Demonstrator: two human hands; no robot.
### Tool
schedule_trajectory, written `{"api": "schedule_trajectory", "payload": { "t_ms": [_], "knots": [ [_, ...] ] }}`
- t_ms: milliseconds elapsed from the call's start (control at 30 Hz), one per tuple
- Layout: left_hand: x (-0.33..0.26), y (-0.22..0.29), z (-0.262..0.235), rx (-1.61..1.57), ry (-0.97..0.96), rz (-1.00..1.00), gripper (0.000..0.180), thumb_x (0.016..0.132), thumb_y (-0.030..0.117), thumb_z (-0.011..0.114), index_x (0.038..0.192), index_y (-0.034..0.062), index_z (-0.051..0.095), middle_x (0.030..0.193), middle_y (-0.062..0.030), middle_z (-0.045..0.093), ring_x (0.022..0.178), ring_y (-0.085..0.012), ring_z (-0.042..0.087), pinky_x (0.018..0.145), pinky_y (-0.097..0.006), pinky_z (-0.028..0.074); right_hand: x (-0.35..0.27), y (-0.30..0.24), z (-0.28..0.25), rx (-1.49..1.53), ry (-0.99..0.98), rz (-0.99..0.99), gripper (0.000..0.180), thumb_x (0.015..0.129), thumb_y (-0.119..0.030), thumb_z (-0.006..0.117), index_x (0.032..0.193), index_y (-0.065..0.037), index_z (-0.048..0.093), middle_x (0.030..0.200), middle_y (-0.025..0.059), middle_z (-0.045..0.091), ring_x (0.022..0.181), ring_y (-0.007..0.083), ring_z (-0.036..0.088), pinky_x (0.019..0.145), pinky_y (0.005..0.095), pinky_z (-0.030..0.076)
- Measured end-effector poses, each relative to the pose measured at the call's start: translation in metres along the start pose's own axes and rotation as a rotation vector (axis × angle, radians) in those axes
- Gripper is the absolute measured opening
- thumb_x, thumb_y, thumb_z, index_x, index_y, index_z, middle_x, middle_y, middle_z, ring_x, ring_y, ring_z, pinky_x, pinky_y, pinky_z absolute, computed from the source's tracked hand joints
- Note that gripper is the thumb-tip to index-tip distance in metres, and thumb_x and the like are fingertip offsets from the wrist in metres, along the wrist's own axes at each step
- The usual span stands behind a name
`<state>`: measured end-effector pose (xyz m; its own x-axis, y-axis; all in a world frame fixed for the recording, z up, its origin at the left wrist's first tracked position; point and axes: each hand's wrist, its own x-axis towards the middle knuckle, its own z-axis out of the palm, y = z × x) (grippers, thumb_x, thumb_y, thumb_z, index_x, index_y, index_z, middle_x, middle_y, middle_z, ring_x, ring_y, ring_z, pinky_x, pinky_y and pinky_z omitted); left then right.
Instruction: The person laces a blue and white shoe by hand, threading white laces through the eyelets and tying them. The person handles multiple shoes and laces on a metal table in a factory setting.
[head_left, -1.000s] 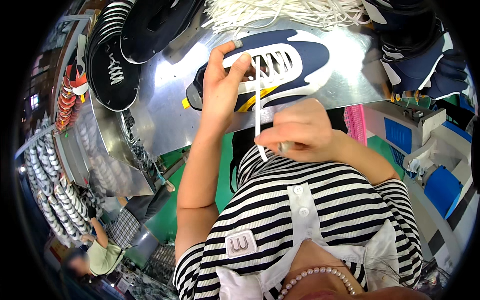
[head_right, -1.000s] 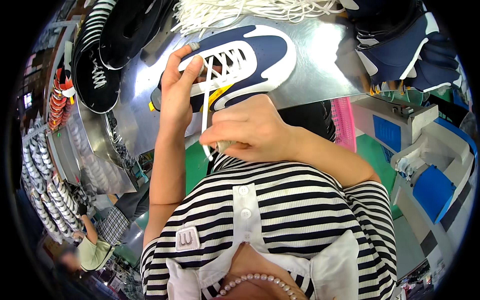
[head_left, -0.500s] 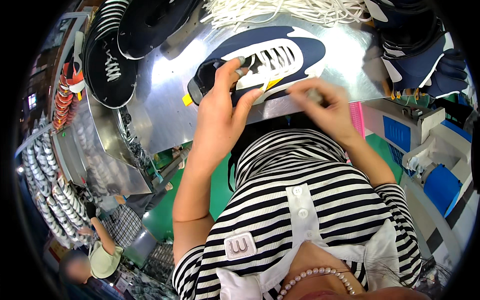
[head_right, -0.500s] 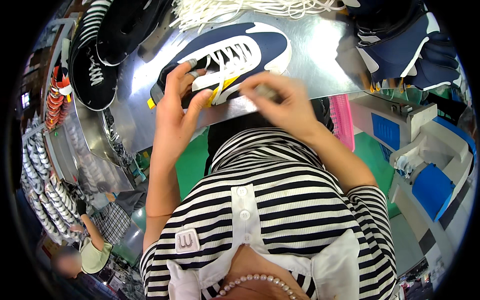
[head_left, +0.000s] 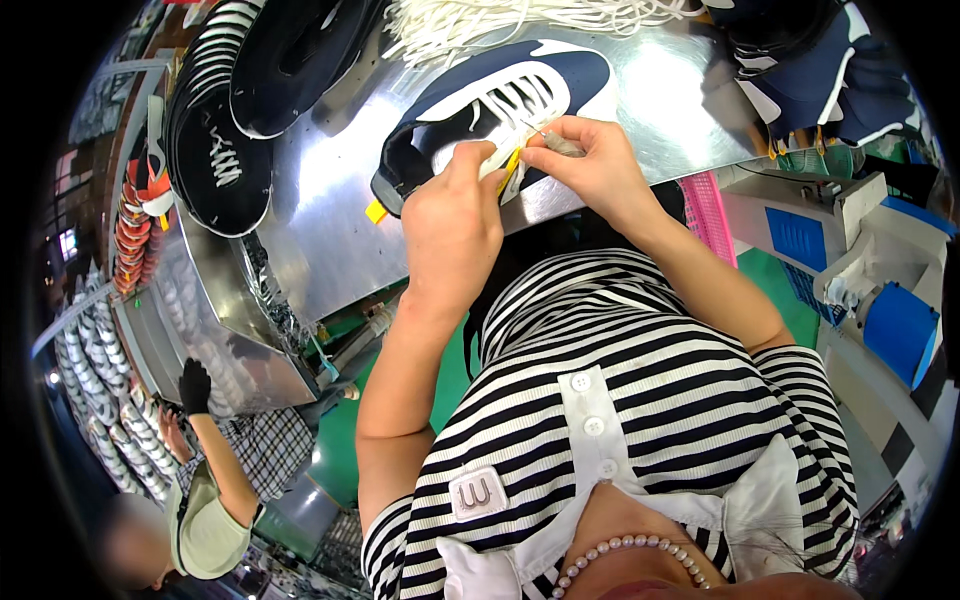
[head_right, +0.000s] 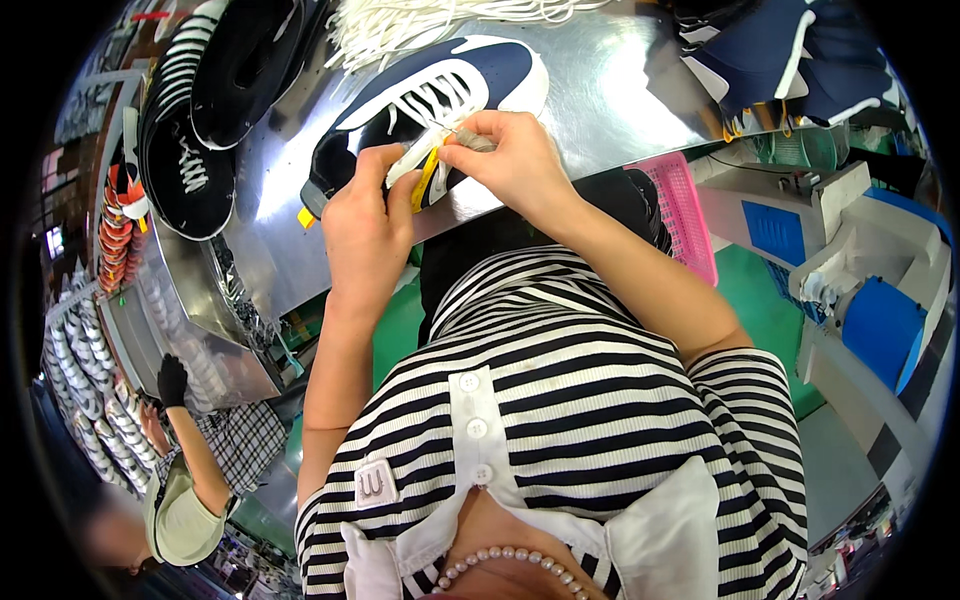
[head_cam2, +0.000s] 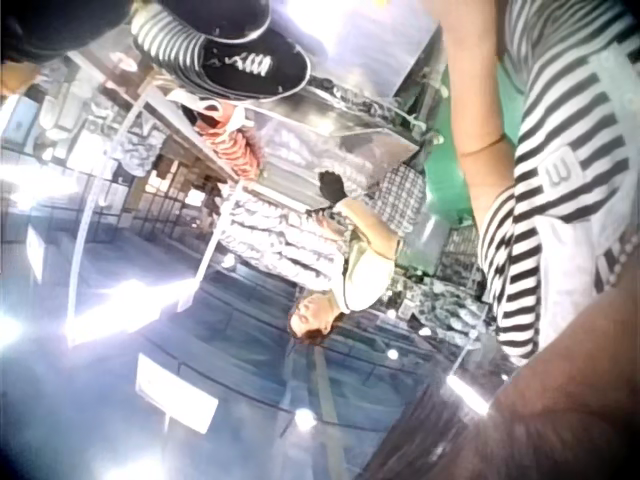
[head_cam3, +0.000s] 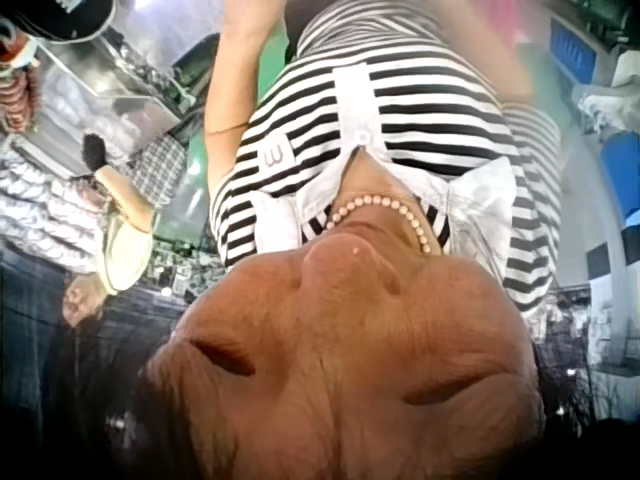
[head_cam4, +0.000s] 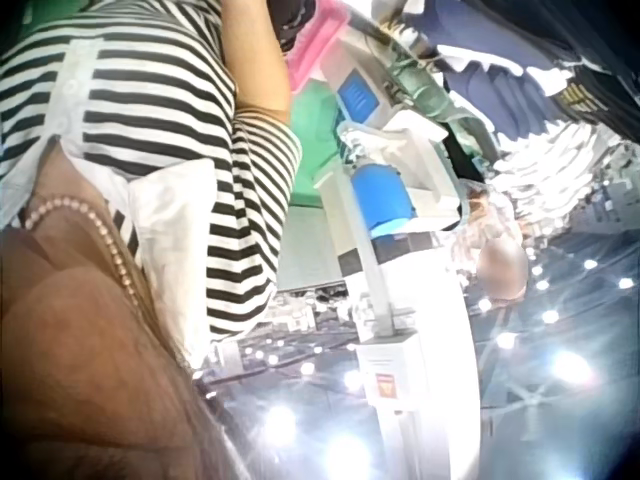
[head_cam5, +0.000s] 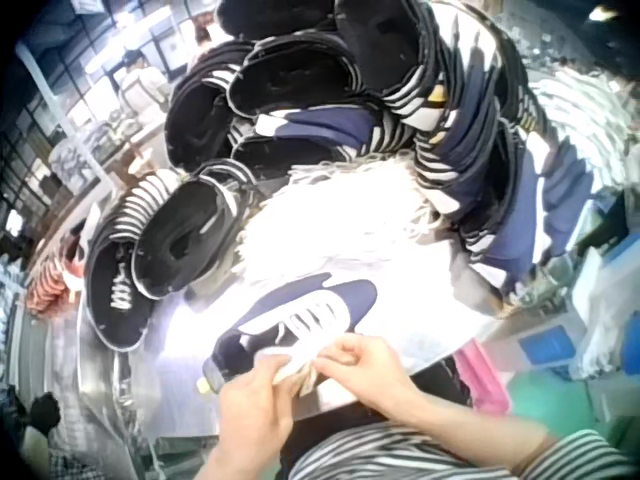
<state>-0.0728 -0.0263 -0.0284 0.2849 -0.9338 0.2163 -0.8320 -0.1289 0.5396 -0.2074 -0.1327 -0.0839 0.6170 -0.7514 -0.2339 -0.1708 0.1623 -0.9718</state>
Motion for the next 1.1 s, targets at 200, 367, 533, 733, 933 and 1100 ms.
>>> {"api": "schedule_trajectory", "payload": {
  "t_ms": [200, 367, 533, 733, 933, 1100],
  "knots": [
    [0.004, -0.022, -0.006, -0.266, -0.019, -0.156, 0.026, 0.090, 0.011, 0.065, 0.113, 0.0006, 0.057, 0.084, -0.0201, 0.068, 0.073, -0.0343, 0.066, 0.067, -0.041, 0.051, 0.010, -0.027, -0.006, 0.176, -0.047, -0.097, 0.018, 0.086, -0.017, 0.072, 0.090, 0.000, 0.070, 0.073, -0.0013, 0.064, 0.069, 0.0040, 0.054, 0.062, 0.0216, 0.045],
    [0.017, -0.004, -0.011, -0.171, -0.141, -0.246, 0.036, 0.085, 0.029, 0.073, 0.106, 0.0022, 0.061, 0.083, -0.0178, 0.068, 0.069, -0.0330, 0.066, 0.065, -0.040, 0.049, 0.029, -0.021, 0.001, 0.167, -0.069, -0.164, 0.015, 0.088, -0.017, 0.071, 0.089, -0.001, 0.069, 0.074, -0.0028, 0.063, 0.070, 0.0027, 0.053, 0.061, 0.0205, 0.043],
    [0.019, -0.011, 0.001, -0.140, -0.060, -0.263, 0.030, 0.084, 0.026, 0.073, 0.102, 0.0046, 0.061, 0.078, -0.0166, 0.068, 0.066, -0.0322, 0.065, 0.063, -0.040, 0.049, 0.031, -0.015, 0.003, 0.123, -0.073, -0.192, 0.019, 0.089, -0.018, 0.070, 0.099, -0.002, 0.063, 0.076, -0.0004, 0.063, 0.067, 0.0046, 0.051, 0.060, 0.0227, 0.042],
    [0.019, -0.007, 0.000, -0.099, -0.055, -0.283, 0.029, 0.082, 0.019, 0.077, 0.101, 0.0010, 0.063, 0.088, -0.0145, 0.071, 0.078, -0.0253, 0.070, 0.070, -0.032, 0.053, -0.005, -0.029, -0.020, -0.137, -0.223, -0.102, 0.024, 0.096, -0.020, 0.060, 0.107, -0.001, 0.049, 0.077, 0.0076, 0.064, 0.066, 0.0145, 0.059, 0.060, 0.0292, 0.046],
    [0.018, -0.010, 0.000, -0.122, -0.053, -0.196, 0.029, 0.083, 0.015, 0.076, 0.103, 0.0005, 0.062, 0.089, -0.0164, 0.071, 0.079, -0.0273, 0.071, 0.069, -0.033, 0.053, -0.006, -0.029, -0.020, -0.269, -0.209, -0.127, 0.019, 0.096, -0.018, 0.058, 0.096, 0.000, 0.052, 0.072, 0.0104, 0.065, 0.061, 0.0212, 0.064, 0.058, 0.0323, 0.048],
    [0.010, -0.016, 0.009, -0.039, -0.030, 0.129, 0.022, 0.084, 0.008, 0.072, 0.103, 0.0012, 0.062, 0.082, -0.0160, 0.068, 0.069, -0.0295, 0.068, 0.061, -0.035, 0.051, 0.003, -0.027, -0.008, -0.235, -0.173, -0.123, 0.016, 0.093, -0.015, 0.059, 0.090, 0.000, 0.053, 0.065, 0.0105, 0.064, 0.061, 0.0230, 0.065, 0.059, 0.0339, 0.049]
  ]
}}
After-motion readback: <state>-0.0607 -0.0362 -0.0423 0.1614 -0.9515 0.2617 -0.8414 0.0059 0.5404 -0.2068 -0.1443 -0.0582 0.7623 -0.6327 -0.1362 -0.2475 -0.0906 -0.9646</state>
